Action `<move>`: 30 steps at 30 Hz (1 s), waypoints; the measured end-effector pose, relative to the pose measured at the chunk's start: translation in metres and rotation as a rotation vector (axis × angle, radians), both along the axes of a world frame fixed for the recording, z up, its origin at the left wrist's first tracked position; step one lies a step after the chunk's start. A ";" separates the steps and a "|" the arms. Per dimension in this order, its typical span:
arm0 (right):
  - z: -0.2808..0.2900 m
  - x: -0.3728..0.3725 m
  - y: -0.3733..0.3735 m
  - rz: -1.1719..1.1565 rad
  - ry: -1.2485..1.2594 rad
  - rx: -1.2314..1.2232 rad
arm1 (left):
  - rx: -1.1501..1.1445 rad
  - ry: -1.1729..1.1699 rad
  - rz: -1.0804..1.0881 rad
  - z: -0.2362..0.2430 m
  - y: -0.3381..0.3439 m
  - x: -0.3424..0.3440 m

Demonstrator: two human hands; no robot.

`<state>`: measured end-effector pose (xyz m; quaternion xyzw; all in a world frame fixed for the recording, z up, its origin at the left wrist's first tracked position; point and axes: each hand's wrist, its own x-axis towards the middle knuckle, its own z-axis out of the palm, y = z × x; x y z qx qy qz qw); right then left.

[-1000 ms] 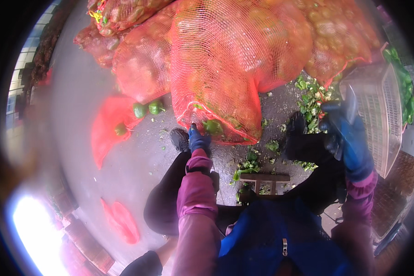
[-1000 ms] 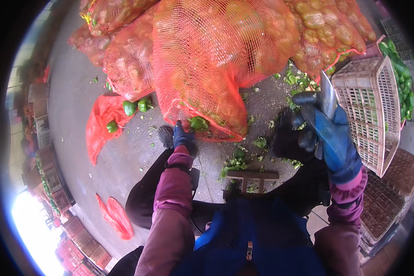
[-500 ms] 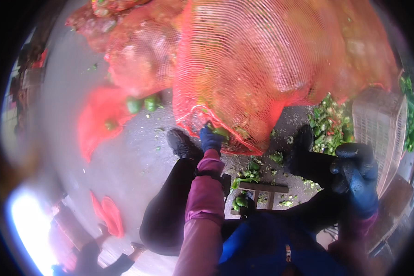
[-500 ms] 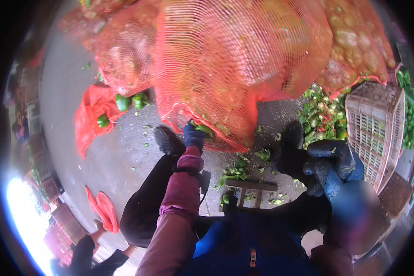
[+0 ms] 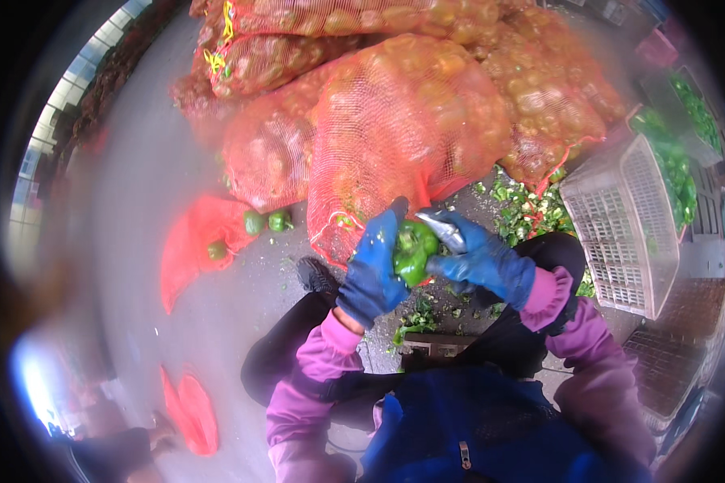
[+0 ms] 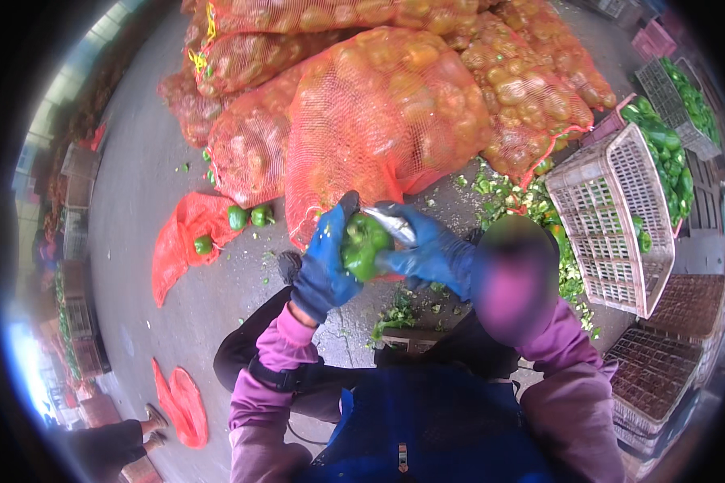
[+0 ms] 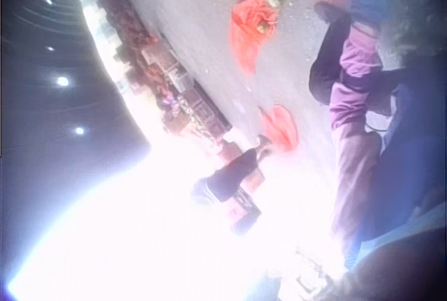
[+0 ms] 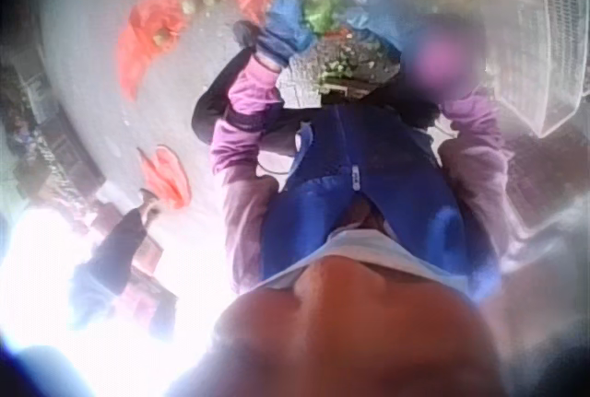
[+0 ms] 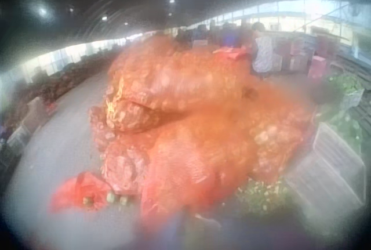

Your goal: The person holds a green pepper and uses a small knife to remove the stem and core before placing the pepper into a large mesh bag.

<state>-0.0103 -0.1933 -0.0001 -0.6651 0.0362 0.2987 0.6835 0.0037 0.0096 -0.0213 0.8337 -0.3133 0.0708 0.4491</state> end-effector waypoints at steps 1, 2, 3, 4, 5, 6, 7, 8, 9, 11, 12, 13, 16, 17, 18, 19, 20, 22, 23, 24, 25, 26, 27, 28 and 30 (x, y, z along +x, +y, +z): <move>-0.016 -0.010 0.001 -0.033 -0.164 0.224 | 0.107 -0.121 -0.019 0.027 -0.004 -0.005; -0.011 -0.017 0.003 -0.029 -0.235 0.273 | 0.118 -0.253 -0.057 0.038 -0.002 -0.008; -0.009 -0.025 0.006 -0.026 -0.300 0.319 | -0.164 -0.029 -0.077 0.041 -0.005 -0.019; -0.006 -0.030 0.008 -0.023 -0.367 0.364 | -0.441 0.201 -0.097 0.043 -0.010 -0.032; -0.002 -0.032 0.008 -0.002 -0.404 0.340 | -0.714 0.437 -0.116 0.046 -0.013 -0.040; 0.005 -0.035 0.006 0.013 -0.437 0.302 | -0.482 0.291 -0.114 0.044 -0.010 -0.036; 0.011 -0.038 0.003 0.029 -0.470 0.263 | -0.454 0.311 -0.165 0.041 -0.007 -0.033; 0.015 -0.041 0.000 0.048 -0.506 0.231 | -0.426 0.330 -0.216 0.037 -0.005 -0.030; 0.021 -0.042 -0.005 0.105 -0.538 0.114 | -0.401 0.351 -0.258 0.033 -0.004 -0.029; 0.034 -0.042 -0.014 0.220 -0.595 -0.124 | -0.624 0.563 -0.298 0.028 -0.008 -0.034; 0.026 -0.044 -0.017 0.190 -0.761 -0.218 | -0.624 0.517 -0.304 0.023 -0.012 -0.032; 0.039 -0.043 -0.019 0.250 -0.717 -0.360 | -0.615 0.473 -0.296 0.024 -0.013 -0.032; 0.088 -0.046 -0.030 0.390 -0.685 -0.746 | -0.385 0.176 -0.262 0.034 -0.012 -0.028; 0.097 -0.048 -0.033 0.406 -0.759 -0.849 | -0.248 -0.005 -0.240 0.034 -0.010 -0.025; 0.102 -0.051 -0.037 0.414 -0.846 -0.944 | -0.257 0.063 -0.172 0.031 -0.012 -0.027; 0.109 -0.052 -0.039 0.425 -0.935 -1.036 | -0.278 0.098 -0.188 0.030 -0.010 -0.026; 0.118 -0.050 -0.036 0.508 -0.769 -1.113 | -0.298 0.133 -0.202 0.031 -0.007 -0.025; 0.128 -0.047 -0.034 0.585 -0.732 -1.180 | -0.334 0.212 -0.212 0.028 -0.006 -0.023; 0.130 -0.046 -0.033 0.624 -0.714 -1.212 | -0.316 0.214 -0.208 0.029 -0.006 -0.024; 0.124 -0.045 -0.034 0.602 -0.712 -1.151 | -0.293 0.215 -0.204 0.032 -0.004 -0.024; 0.114 -0.043 -0.036 0.580 -0.710 -1.091 | -0.271 0.164 -0.207 0.034 -0.003 -0.023; 0.112 -0.042 -0.036 0.585 -0.783 -1.085 | -0.249 0.112 -0.207 0.035 -0.002 -0.022; 0.109 -0.042 -0.035 0.588 -0.855 -1.080 | -0.228 0.008 -0.213 0.035 -0.002 -0.020; 0.110 -0.040 -0.032 0.617 -1.004 -1.126 | -0.208 -0.096 -0.219 0.035 -0.001 -0.018; 0.113 -0.035 -0.023 0.681 -1.024 -1.179 | -0.368 0.192 -0.140 0.024 -0.007 -0.025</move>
